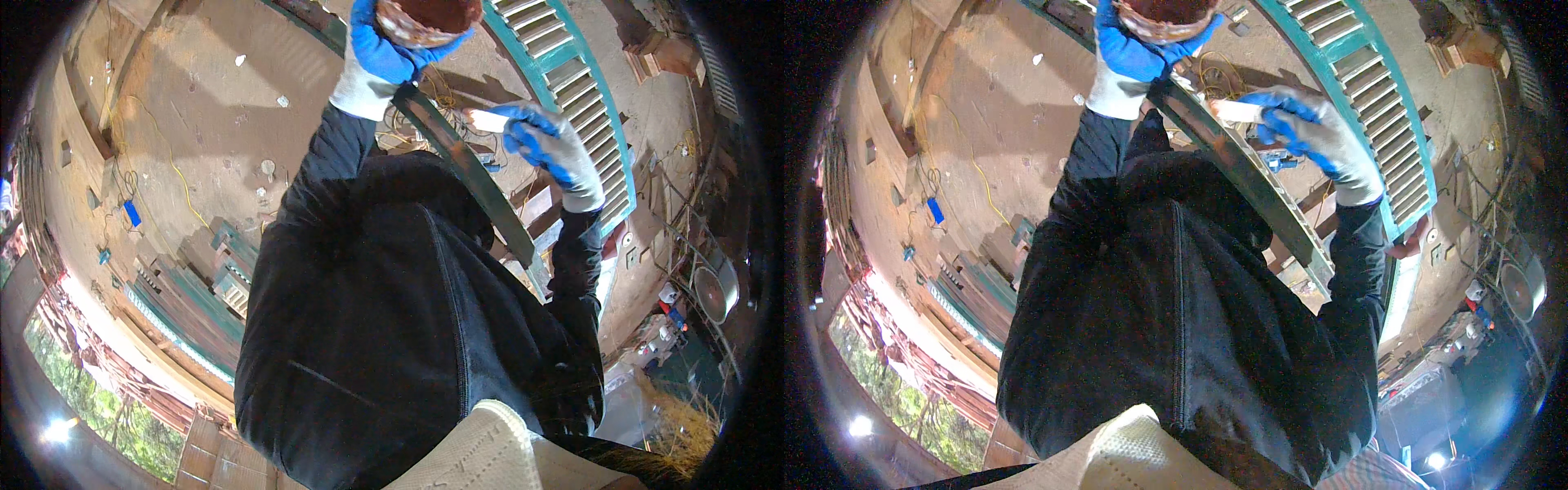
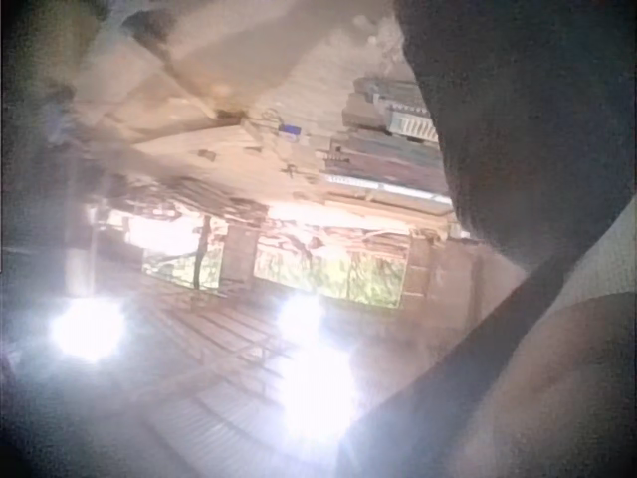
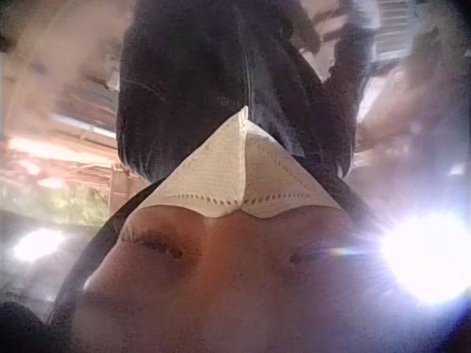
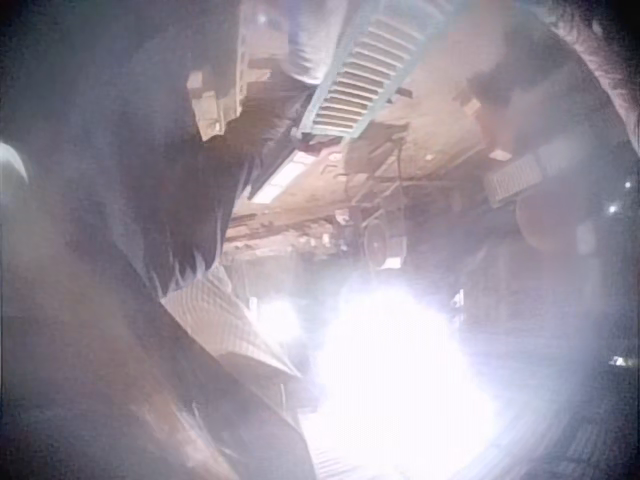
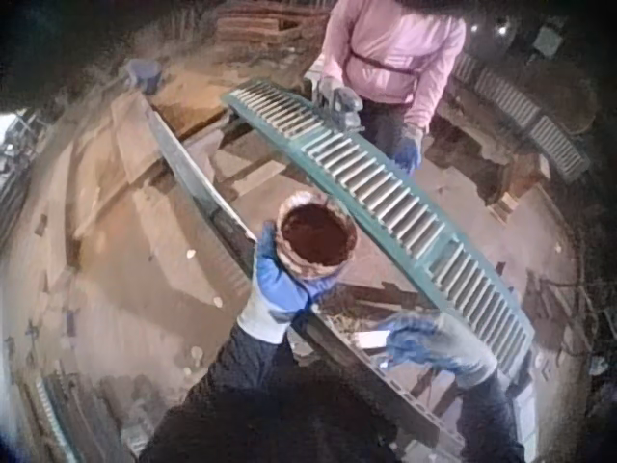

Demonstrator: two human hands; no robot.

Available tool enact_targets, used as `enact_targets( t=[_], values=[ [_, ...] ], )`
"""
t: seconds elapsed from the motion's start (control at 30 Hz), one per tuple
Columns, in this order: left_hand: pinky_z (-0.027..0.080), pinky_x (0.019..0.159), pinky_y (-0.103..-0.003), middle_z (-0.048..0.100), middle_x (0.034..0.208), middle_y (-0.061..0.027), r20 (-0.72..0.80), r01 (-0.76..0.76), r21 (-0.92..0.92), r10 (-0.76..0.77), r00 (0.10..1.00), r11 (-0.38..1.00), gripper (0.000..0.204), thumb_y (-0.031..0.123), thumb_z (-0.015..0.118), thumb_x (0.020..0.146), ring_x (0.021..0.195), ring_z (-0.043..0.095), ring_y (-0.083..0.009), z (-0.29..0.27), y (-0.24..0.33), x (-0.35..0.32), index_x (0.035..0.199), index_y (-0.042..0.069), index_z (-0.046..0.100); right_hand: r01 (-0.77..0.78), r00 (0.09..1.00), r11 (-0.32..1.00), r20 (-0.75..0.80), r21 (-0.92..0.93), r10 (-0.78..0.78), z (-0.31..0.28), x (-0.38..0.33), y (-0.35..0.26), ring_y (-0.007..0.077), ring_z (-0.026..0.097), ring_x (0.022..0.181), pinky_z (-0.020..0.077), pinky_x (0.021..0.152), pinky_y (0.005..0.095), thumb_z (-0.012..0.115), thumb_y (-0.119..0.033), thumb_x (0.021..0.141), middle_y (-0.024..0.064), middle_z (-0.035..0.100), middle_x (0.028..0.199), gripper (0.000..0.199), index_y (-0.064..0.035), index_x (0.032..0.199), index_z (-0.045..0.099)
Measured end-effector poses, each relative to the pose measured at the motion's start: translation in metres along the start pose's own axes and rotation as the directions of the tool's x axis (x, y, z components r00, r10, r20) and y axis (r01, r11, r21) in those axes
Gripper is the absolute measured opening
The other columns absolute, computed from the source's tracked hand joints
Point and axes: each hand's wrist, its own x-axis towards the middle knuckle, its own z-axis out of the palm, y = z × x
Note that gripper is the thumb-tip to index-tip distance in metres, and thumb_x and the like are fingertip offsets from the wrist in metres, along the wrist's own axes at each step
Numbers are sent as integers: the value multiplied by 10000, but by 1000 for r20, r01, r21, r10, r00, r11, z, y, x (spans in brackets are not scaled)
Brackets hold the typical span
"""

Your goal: The person paints a long wooden slatted frame with a reddish-brown finish using a small brush. They hold a container of paint in the left hand and apply the finish to the frame's edges and surfaces while standing in a workshop.

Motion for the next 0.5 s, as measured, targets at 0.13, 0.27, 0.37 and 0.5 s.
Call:
enact_targets(
  t=[0.13,0.27,0.37,0.5],
  values=[
    [392,1145,-666,521,1513,-120,-71,-99,23,101,992,995,729,637,617,914,1393,492,-394,-2,11,-4,1492,210,495,433,891,844,4,-317,-455,28,9,51,256,708,1042,567,905,377,630,-61,998,118,719,1148,352,-75,1349,645],
    [379,1133,-705,514,1522,-111,-33,-78,-12,78,996,997,720,644,613,907,1403,477,-406,-9,10,-5,1491,239,495,433,744,540,-53,-722,-666,45,8,48,346,675,858,566,768,439,718,-31,873,122,684,1006,491,-191,1334,668],
    [384,1129,-703,500,1535,-121,-56,-57,-22,56,997,998,722,632,623,907,1405,473,-417,-7,9,-5,1494,234,492,407,683,266,98,-874,-724,38,15,61,309,672,866,552,742,425,750,-45,825,113,677,1004,525,-232,1309,677],
    [398,1129,-684,512,1527,-130,-26,-42,-67,40,999,997,720,621,631,912,1395,488,-413,-10,9,-6,1493,217,497,319,639,-6,220,-948,-737,40,21,69,281,640,964,529,774,424,764,-111,804,57,611,1098,512,-288,1279,690]
  ],
)
